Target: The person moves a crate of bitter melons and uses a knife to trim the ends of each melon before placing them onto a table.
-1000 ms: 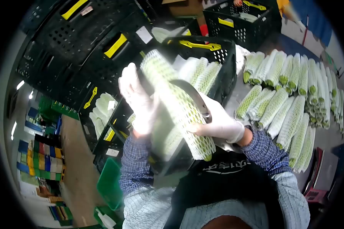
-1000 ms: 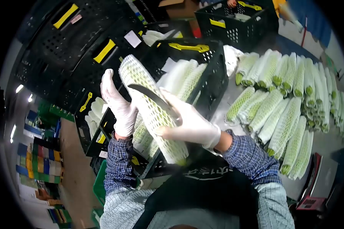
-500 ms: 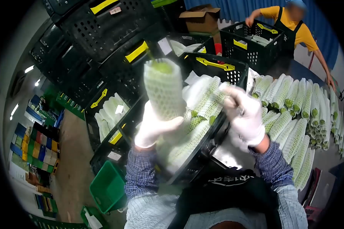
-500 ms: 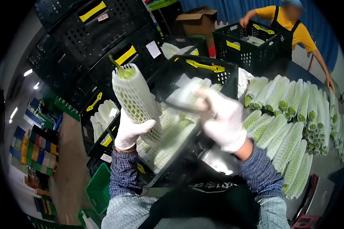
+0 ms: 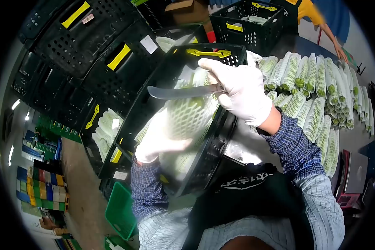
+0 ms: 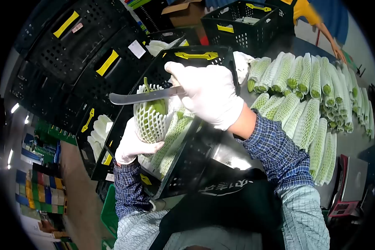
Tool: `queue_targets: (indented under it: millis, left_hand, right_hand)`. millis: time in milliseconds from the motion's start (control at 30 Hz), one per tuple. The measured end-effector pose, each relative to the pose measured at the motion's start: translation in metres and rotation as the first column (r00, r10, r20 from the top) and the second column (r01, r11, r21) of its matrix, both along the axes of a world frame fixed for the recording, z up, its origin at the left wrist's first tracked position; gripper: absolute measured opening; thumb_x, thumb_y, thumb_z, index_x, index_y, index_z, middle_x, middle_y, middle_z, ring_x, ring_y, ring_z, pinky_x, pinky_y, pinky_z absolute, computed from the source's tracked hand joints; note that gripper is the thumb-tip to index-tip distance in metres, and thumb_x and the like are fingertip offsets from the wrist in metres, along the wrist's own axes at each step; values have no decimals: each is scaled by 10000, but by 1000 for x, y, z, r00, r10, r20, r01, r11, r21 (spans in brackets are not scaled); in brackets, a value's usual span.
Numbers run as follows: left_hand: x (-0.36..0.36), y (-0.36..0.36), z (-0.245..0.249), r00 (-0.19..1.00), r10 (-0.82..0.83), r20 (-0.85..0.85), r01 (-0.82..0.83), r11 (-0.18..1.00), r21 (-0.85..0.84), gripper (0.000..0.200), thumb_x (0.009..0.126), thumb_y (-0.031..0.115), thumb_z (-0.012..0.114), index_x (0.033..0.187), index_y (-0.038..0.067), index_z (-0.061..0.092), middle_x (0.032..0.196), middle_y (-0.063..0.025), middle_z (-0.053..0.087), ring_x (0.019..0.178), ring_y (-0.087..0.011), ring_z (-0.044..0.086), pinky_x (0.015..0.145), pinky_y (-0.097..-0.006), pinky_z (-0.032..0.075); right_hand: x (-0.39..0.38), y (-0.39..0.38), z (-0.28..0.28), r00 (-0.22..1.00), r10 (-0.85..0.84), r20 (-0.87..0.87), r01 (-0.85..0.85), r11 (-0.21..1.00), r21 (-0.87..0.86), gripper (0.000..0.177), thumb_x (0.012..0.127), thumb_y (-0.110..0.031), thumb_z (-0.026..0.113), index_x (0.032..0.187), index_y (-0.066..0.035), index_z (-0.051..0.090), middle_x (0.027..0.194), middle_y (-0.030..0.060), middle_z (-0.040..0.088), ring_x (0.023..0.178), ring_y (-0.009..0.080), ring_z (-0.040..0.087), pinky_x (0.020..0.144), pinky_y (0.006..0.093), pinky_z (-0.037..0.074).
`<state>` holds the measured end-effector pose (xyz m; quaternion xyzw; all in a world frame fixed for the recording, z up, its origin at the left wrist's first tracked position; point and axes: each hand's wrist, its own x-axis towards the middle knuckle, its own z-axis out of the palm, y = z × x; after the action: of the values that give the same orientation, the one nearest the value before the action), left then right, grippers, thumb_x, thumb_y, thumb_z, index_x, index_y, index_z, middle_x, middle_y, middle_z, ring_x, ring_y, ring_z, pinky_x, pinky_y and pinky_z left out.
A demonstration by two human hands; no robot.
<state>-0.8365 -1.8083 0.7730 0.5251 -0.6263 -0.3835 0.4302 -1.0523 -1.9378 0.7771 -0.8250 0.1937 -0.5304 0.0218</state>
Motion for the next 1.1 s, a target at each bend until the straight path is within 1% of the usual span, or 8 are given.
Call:
queue_targets:
  millis: [167, 233, 433, 467, 500, 667, 833, 1100]
  left_hand:
    - [11, -10, -8, 1000, -11, -15, 11, 999, 52, 836, 641, 190, 860, 1370, -11, 503, 1247, -120, 650, 1140, -210, 615, 1028, -365, 471]
    - [13, -16, -15, 993, 4, -115, 4, 998, 69, 756, 593, 154, 906, 1256, -12, 584, 1129, -46, 680, 1008, -111, 620, 918, -303, 509]
    - [28, -15, -21, 961, -45, 274, 60, 997, -48, 842, 610, 215, 896, 1335, -3, 529, 1201, -125, 657, 1106, -231, 628, 1000, -362, 507]
    - [30, -5, -20, 996, 7, 90, -5, 1000, -25, 869, 596, 237, 913, 1339, 8, 525, 1207, -133, 651, 1101, -243, 634, 980, -368, 530]
    - [26, -3, -24, 988, 103, 112, -72, 965, -250, 861, 590, 236, 922, 1325, 11, 534, 1207, -135, 649, 1082, -240, 643, 964, -364, 543]
    - [36, 4, -24, 940, 211, -268, -212, 977, 25, 915, 567, 148, 949, 1356, 57, 495, 1298, -117, 592, 1177, -245, 602, 1008, -394, 530]
    - [56, 8, -48, 871, 113, -477, -104, 994, 45, 876, 604, 117, 938, 1359, 79, 496, 1312, -109, 583, 1187, -240, 598, 1013, -401, 531]
    - [67, -7, -65, 910, 38, -412, -79, 993, -83, 821, 660, 85, 895, 1369, 90, 481, 1315, -113, 578, 1188, -229, 598, 995, -401, 551]
  right_hand:
    - [-8, -37, -25, 956, -179, -233, 213, 968, 131, 518, 759, -69, 647, 1272, -119, 598, 804, 59, 686, 715, 243, 679, 646, 343, 525]
    - [-8, -37, -39, 960, -237, -148, 238, 971, -11, 514, 765, -70, 654, 1272, -147, 605, 763, 61, 684, 686, 242, 681, 638, 344, 524]
    - [-21, -101, -82, 887, -461, -39, 463, 884, 71, 393, 863, -147, 614, 1252, -202, 631, 942, 144, 716, 792, 306, 705, 679, 346, 547]
    - [-42, -111, -77, 898, -418, -139, 436, 804, 403, 389, 865, -134, 618, 1252, -166, 633, 990, 140, 723, 852, 285, 716, 712, 335, 548]
    - [-62, -125, -91, 942, -335, 21, 298, 863, 409, 337, 905, -147, 618, 1241, -132, 644, 977, 135, 729, 873, 253, 722, 723, 328, 543]
    - [-64, -93, -73, 964, -224, 144, 128, 865, 485, 303, 896, -144, 616, 1192, -147, 681, 882, 148, 726, 661, 170, 686, 652, 280, 512]
    - [-51, -81, -101, 979, -191, 76, 127, 854, 505, 295, 889, -119, 626, 1173, -139, 699, 720, 118, 655, 552, 148, 580, 580, 290, 468]
    - [-35, -52, -93, 997, -66, 43, 32, 839, 543, 266, 920, -148, 627, 1169, -79, 688, 809, 95, 709, 646, 111, 620, 639, 249, 499]
